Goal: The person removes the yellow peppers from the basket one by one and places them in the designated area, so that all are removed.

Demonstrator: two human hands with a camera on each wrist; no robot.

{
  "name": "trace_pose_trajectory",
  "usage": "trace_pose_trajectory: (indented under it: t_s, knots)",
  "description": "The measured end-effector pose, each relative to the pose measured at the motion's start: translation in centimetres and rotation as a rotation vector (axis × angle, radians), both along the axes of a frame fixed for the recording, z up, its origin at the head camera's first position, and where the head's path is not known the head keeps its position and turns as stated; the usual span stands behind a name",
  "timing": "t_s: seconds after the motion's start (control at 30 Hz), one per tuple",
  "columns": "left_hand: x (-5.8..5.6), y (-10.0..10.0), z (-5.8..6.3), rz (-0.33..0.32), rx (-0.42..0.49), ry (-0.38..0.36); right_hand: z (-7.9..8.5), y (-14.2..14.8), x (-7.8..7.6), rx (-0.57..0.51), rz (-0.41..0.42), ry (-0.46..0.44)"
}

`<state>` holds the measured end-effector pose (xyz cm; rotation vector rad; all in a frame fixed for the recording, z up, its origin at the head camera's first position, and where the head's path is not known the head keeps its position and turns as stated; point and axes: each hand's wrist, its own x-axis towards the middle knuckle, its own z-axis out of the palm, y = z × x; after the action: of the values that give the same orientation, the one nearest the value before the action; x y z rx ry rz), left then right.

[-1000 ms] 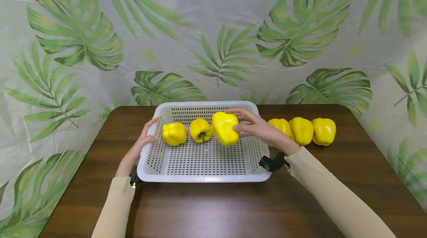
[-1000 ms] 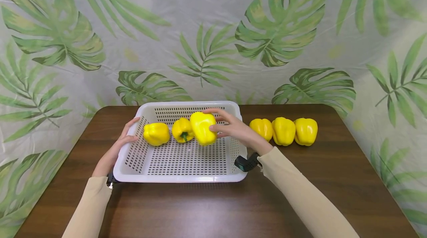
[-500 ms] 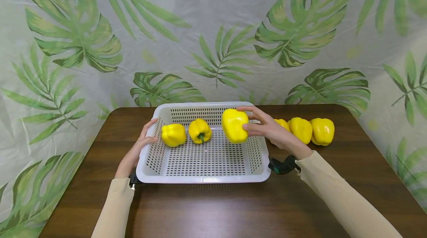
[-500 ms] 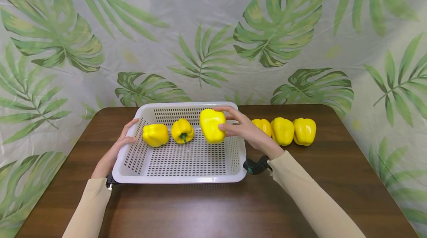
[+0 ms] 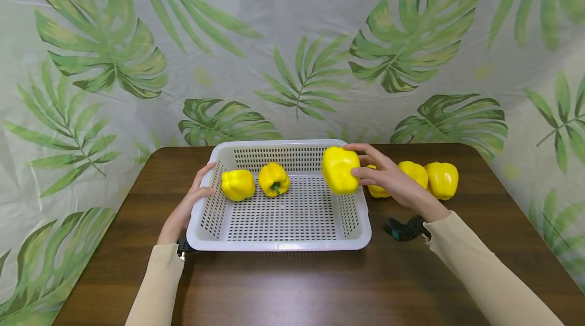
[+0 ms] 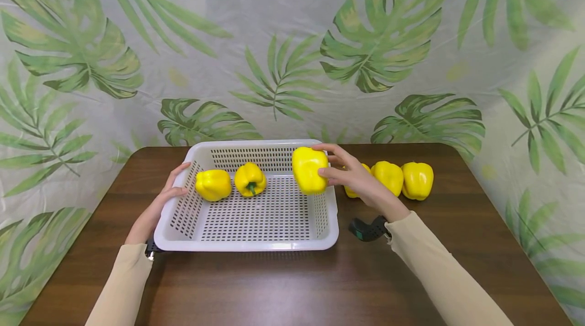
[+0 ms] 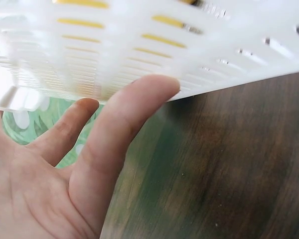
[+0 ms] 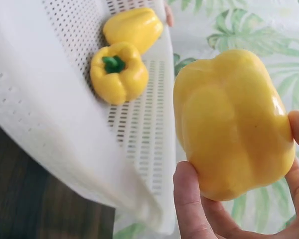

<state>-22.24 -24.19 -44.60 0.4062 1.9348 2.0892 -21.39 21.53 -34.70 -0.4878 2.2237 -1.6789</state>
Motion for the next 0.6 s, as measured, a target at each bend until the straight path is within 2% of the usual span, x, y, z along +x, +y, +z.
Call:
trace_pose_trajectory:
  t_s: [0.2, 0.6]
  knots:
    - [-0.4, 0.2, -0.1, 0.025, 0.036, -0.010, -0.3, 1.0, 0.5, -0.028, -0.031, -0.018]
    - [-0.6, 0.1, -0.2, 0.029, 0.033, -0.002, -1.2, 3.1, 1.1, -0.076, -0.050, -0.006]
